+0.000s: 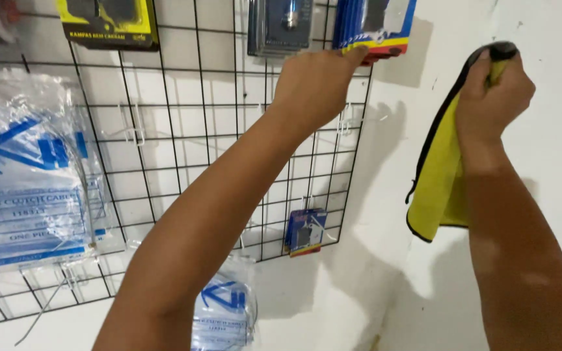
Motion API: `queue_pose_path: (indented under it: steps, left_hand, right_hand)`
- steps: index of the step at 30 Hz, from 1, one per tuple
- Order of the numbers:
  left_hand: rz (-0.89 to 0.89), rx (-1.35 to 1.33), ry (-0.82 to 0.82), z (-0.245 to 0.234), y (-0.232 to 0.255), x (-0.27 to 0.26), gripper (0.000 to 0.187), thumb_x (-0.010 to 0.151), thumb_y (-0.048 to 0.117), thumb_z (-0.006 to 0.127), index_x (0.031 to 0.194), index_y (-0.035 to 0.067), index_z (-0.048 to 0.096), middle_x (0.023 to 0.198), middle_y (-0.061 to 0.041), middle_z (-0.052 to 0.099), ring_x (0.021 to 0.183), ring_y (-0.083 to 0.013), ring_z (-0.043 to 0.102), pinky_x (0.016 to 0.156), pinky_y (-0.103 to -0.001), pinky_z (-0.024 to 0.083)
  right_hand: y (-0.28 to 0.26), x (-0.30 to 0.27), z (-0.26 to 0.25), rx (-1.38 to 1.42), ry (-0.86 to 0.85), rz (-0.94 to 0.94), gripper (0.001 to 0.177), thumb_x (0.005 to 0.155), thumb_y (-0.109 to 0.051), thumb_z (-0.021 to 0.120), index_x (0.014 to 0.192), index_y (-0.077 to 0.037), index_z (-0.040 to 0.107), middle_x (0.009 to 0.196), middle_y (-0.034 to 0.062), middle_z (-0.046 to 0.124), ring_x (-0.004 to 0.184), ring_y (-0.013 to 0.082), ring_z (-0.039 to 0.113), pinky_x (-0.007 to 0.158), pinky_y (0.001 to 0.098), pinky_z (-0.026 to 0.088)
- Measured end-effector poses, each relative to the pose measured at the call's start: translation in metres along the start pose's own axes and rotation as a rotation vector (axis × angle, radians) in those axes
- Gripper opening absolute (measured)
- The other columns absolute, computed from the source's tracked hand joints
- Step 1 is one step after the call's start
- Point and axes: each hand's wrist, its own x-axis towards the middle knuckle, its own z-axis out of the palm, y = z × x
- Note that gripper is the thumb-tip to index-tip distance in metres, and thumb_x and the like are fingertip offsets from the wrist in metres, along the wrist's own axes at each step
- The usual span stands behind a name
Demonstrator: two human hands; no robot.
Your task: The person wipes a packaged scooter belt and a small white card with a yellow cloth. They then hang the belt package on a wall grid rack and continue wiping the card.
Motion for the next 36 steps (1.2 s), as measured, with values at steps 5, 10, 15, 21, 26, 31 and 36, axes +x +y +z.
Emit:
queue_pose_path:
  steps: [5, 10, 15, 21, 26, 31, 36]
  left_hand:
    - [0.222, 0.025, -0.01, -0.028, 0.028, -0.058, 0.048, 0.081, 0.007, 0.068, 0.127, 0.019, 0.067, 0.091, -0.003, 0.077, 0.054, -0.0193, 0.067, 0.044, -0.035, 0.051]
    - [0.115, -0.741, -0.012, -0.001, 0.077, -0.18, 0.038, 0.093, 0.002, 0.062, 0.13, 0.009, 0.067, 0.123, -0.011, 0.073, 0.099, -0.0308, 0.071, 0.081, -0.041, 0.058]
    - [-0.399, -1.237, -0.056, 0.105, 0.116, -0.315, 0.053, 0.095, 0.0, 0.059, 0.147, 0.013, 0.056, 0.141, -0.01, 0.058, 0.136, -0.0343, 0.054, 0.112, -0.048, 0.044]
    - [-0.833, -0.978, -0.044, 0.215, 0.101, -0.381, 0.088, 0.095, -0.011, 0.054, 0.164, -0.002, 0.0, 0.165, -0.033, 0.007, 0.153, -0.0477, 0.009, 0.124, -0.059, 0.01]
    - [-0.868, -0.981, -0.118, 0.239, 0.085, -0.382, 0.075, 0.103, 0.002, 0.049, 0.166, 0.007, 0.009, 0.17, -0.021, 0.011, 0.155, -0.0377, 0.016, 0.125, -0.059, 0.012]
    - [-0.886, -0.984, -0.163, 0.229, 0.09, -0.378, 0.073, 0.104, 0.002, 0.049, 0.166, 0.008, 0.012, 0.171, -0.02, 0.012, 0.156, -0.037, 0.017, 0.123, -0.062, 0.013]
    - [-0.854, -1.009, -0.1, 0.217, 0.104, -0.382, 0.07, 0.103, -0.004, 0.049, 0.165, 0.008, 0.017, 0.168, -0.022, 0.021, 0.154, -0.0386, 0.02, 0.124, -0.056, 0.017]
  right_hand:
    - [-0.075, -0.052, -0.023, -0.013, -0.812, 1.125, 0.028, 0.112, -0.037, 0.056, 0.111, -0.01, 0.064, 0.097, 0.0066, 0.063, 0.08, 0.0177, 0.059, 0.078, 0.0372, 0.051]
    - [-0.075, -0.268, 0.0, 0.423, -1.247, 1.119, 0.017, 0.087, -0.019, 0.067, 0.096, -0.005, 0.07, 0.083, 0.0103, 0.069, 0.077, 0.0226, 0.064, 0.073, 0.0338, 0.051]
    - [-0.123, -0.39, -0.006, 0.665, -0.948, 1.136, 0.068, 0.085, 0.018, 0.059, 0.148, -0.008, 0.058, 0.126, 0.0264, 0.068, 0.121, 0.03, 0.058, 0.106, 0.0412, 0.049]
    - [-0.168, -0.44, 0.019, 0.721, -0.557, 1.465, 0.04, 0.088, -0.008, 0.08, 0.128, -0.013, 0.072, 0.122, 0.0106, 0.072, 0.116, 0.0191, 0.062, 0.101, 0.0335, 0.054]
    - [-0.185, -0.424, 0.02, 0.844, -0.353, 1.675, 0.036, 0.089, -0.005, 0.08, 0.124, -0.01, 0.073, 0.11, 0.0078, 0.074, 0.1, 0.019, 0.068, 0.087, 0.0328, 0.06]
    - [-0.18, -0.443, 0.02, 0.822, -0.184, 1.719, 0.03, 0.083, -0.007, 0.086, 0.11, -0.013, 0.075, 0.094, 0.0014, 0.071, 0.085, 0.0143, 0.07, 0.077, 0.0281, 0.062]
    - [-0.185, -0.425, -0.003, 0.813, -0.124, 1.746, 0.024, 0.084, -0.006, 0.085, 0.106, -0.011, 0.074, 0.088, 0.0025, 0.071, 0.076, 0.0162, 0.071, 0.067, 0.0292, 0.06]
